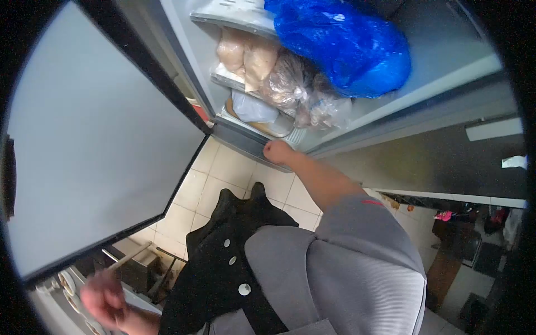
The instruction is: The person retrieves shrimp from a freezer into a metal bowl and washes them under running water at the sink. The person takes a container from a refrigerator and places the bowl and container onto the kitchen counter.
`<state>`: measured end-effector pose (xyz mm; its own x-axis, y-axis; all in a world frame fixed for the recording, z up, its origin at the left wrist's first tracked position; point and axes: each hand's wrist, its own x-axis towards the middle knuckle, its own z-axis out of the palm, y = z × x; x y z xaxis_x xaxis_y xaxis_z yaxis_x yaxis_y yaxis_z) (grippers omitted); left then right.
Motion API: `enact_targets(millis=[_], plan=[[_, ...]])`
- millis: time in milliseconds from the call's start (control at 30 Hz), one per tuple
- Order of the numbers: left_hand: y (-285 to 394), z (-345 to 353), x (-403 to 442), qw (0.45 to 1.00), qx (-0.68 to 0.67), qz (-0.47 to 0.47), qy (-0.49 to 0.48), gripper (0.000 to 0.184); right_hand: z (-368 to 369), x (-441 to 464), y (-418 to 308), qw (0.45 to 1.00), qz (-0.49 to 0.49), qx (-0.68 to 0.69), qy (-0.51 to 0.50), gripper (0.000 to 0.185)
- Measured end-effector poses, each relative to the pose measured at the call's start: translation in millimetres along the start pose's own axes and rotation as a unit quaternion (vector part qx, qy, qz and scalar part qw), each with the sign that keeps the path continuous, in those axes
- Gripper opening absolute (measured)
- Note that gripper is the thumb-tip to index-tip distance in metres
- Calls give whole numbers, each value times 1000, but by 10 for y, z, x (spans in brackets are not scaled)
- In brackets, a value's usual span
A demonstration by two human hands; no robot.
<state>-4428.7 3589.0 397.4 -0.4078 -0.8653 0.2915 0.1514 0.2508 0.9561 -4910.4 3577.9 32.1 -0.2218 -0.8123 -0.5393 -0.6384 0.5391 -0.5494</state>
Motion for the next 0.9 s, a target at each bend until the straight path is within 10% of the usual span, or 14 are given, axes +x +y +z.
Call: enact_targets(millis=[133,367,533,900], plan=[[-78,375,862,954,-108,150,-237,31,14,825,-49,987,26,59,149,29],[-955,131,1143,949,-166,117,-240,29,-251,1751,-213,951,116,-96,269,46],[-1361,-38,1135,961,-158,74,-214,29,-405,2304,-336,915,-16,-86,393,57],[-2152,-448,424,939,-59,-329,-80,32,-462,2740,-610,903,-62,-97,414,57]])
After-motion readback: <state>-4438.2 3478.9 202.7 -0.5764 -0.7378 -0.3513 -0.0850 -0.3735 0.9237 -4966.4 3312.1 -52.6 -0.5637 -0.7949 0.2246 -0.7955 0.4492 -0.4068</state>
